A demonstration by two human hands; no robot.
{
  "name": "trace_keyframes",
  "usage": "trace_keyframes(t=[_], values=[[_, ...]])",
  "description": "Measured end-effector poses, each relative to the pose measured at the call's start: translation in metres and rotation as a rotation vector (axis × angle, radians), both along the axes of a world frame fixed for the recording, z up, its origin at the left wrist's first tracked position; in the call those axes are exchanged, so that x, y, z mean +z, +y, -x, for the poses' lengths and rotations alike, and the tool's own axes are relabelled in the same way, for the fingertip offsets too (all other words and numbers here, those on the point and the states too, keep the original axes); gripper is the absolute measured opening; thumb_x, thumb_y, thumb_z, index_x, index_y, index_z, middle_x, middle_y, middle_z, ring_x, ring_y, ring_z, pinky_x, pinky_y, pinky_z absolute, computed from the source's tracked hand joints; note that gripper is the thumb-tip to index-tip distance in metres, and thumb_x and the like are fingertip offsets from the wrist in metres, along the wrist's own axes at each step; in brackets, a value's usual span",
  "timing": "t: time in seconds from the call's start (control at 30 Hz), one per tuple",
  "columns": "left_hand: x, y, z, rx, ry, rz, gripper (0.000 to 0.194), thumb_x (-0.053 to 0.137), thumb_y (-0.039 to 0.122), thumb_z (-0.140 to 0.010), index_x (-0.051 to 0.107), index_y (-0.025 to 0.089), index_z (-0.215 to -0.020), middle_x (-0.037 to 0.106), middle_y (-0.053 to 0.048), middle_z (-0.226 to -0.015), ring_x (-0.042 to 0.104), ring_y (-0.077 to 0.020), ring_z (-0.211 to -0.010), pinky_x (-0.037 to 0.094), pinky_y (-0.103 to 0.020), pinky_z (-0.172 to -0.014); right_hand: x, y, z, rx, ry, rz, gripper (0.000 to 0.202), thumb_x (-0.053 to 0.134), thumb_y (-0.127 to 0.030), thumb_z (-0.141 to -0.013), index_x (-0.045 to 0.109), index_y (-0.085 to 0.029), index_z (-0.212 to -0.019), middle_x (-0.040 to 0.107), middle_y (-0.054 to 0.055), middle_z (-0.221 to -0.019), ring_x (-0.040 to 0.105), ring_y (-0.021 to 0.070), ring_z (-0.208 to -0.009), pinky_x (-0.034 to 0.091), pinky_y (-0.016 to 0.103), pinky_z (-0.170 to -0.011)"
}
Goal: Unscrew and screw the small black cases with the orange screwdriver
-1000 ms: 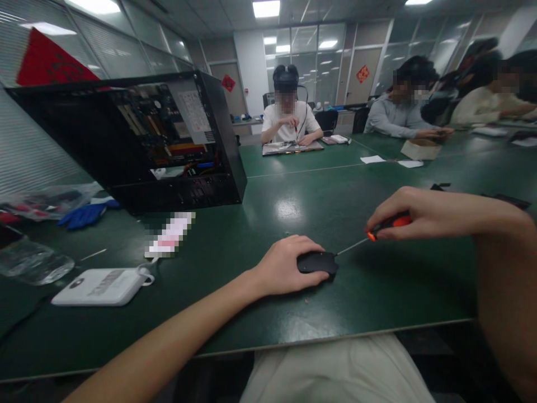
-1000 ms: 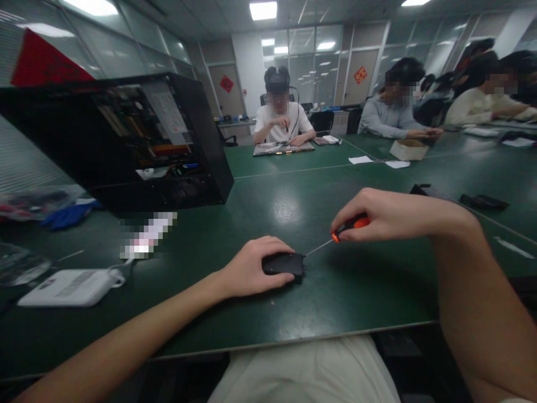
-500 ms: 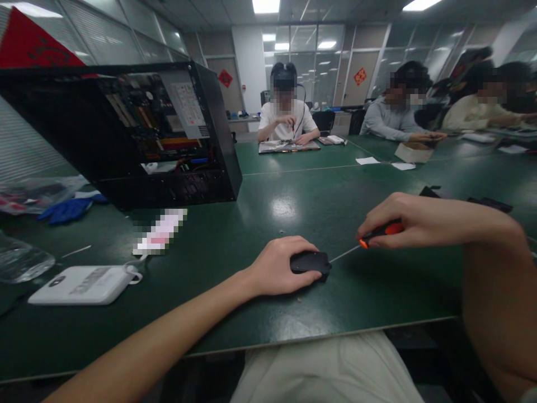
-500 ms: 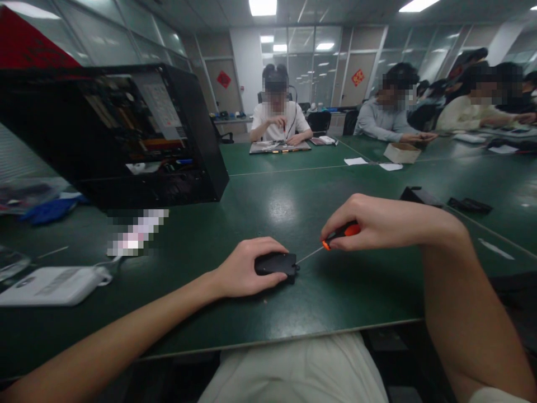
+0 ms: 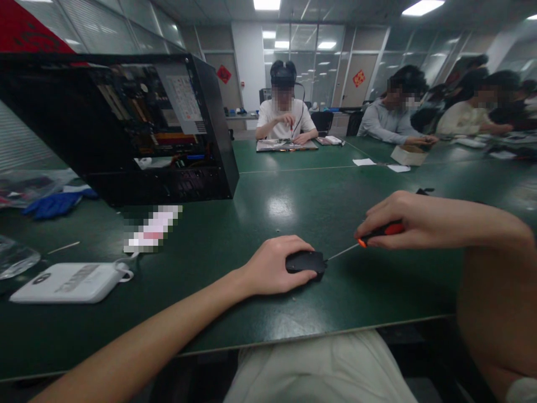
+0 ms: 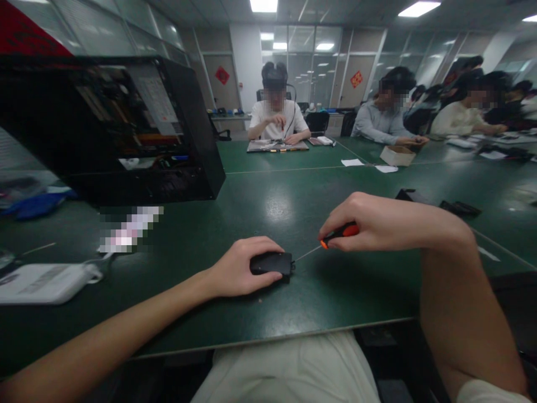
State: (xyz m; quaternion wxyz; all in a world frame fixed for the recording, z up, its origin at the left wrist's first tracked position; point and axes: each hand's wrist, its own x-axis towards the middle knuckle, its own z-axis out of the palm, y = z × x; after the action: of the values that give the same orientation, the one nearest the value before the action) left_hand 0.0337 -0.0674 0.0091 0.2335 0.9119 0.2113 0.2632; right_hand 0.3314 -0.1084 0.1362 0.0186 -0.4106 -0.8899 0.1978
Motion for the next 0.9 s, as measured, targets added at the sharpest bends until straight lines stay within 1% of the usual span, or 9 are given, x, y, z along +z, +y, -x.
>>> trace_keyframes(t=[0.07,0.17,0.27,0.4,0.53,0.7,0.8,0.9], values=[[0.0,0.0,0.0,0.0,-0.002,0.001,0.037,0.076,0.039,-0.088,0.071,0.019,-0.118,0.074,-0.009,-0.113,0.07,-0.0252,-0.101,0.055,-0.037,-0.092,0.001,-0.002,0.001,0.015,0.006,-0.015,0.03,0.064,-0.036,-0.094,0.082,-0.023,-0.113,0.079,0.006,-0.105,0.074,0.0206,-0.091,0.055,0.026,-0.078],[-0.001,0.001,0.001,-0.001,0.004,0.0,0.038,0.076,0.039,-0.088,0.071,0.019,-0.119,0.074,-0.009,-0.114,0.07,-0.0255,-0.102,0.055,-0.037,-0.092,0.002,-0.003,0.002,0.039,0.002,-0.012,0.03,0.062,-0.036,-0.094,0.082,-0.023,-0.113,0.079,0.007,-0.104,0.074,0.0208,-0.091,0.056,0.028,-0.079],[-0.001,0.001,0.003,-0.007,0.012,-0.001,0.038,0.075,0.04,-0.089,0.071,0.019,-0.12,0.074,-0.01,-0.114,0.07,-0.0255,-0.103,0.054,-0.037,-0.093,0.004,-0.001,0.002,0.033,0.0,-0.016,0.03,0.062,-0.036,-0.095,0.082,-0.023,-0.113,0.079,0.006,-0.104,0.074,0.0206,-0.092,0.056,0.027,-0.08],[-0.001,0.001,0.005,-0.005,0.021,-0.006,0.038,0.075,0.039,-0.089,0.071,0.018,-0.121,0.073,-0.009,-0.115,0.07,-0.0249,-0.104,0.054,-0.037,-0.094,0.004,0.002,0.002,0.043,-0.01,-0.024,0.027,0.063,-0.032,-0.094,0.081,-0.021,-0.113,0.079,0.005,-0.107,0.073,0.0183,-0.095,0.054,0.025,-0.083],[0.0,0.001,0.006,-0.005,0.019,-0.014,0.038,0.075,0.039,-0.089,0.071,0.018,-0.12,0.073,-0.01,-0.114,0.07,-0.0249,-0.103,0.054,-0.037,-0.093,0.001,0.005,0.004,0.066,-0.016,-0.007,0.027,0.064,-0.029,-0.094,0.08,-0.021,-0.115,0.078,0.003,-0.109,0.072,0.0157,-0.096,0.052,0.023,-0.084],[-0.002,0.002,0.007,-0.011,0.001,-0.007,0.037,0.076,0.038,-0.089,0.071,0.019,-0.12,0.073,-0.009,-0.114,0.069,-0.0239,-0.102,0.053,-0.036,-0.093,-0.002,0.007,0.008,0.079,-0.016,-0.022,0.03,0.062,-0.038,-0.098,0.079,-0.02,-0.115,0.078,0.006,-0.108,0.072,0.0165,-0.096,0.051,0.024,-0.084],[-0.003,0.003,0.007,-0.005,-0.001,-0.003,0.038,0.076,0.038,-0.088,0.071,0.019,-0.12,0.074,-0.008,-0.114,0.069,-0.0237,-0.103,0.053,-0.035,-0.093,-0.001,0.004,0.015,0.12,-0.085,-0.069,0.027,0.063,-0.038,-0.098,0.079,-0.022,-0.112,0.079,0.005,-0.103,0.072,0.0163,-0.09,0.048,0.024,-0.078],[-0.004,0.002,0.005,0.008,0.004,-0.005,0.038,0.077,0.039,-0.087,0.071,0.019,-0.119,0.074,-0.007,-0.114,0.07,-0.0236,-0.103,0.052,-0.036,-0.093,0.0,-0.005,0.027,0.14,-0.207,-0.21,0.02,0.062,-0.032,-0.098,0.08,-0.024,-0.099,0.078,0.003,-0.088,0.07,0.0152,-0.076,0.041,0.025,-0.067]])
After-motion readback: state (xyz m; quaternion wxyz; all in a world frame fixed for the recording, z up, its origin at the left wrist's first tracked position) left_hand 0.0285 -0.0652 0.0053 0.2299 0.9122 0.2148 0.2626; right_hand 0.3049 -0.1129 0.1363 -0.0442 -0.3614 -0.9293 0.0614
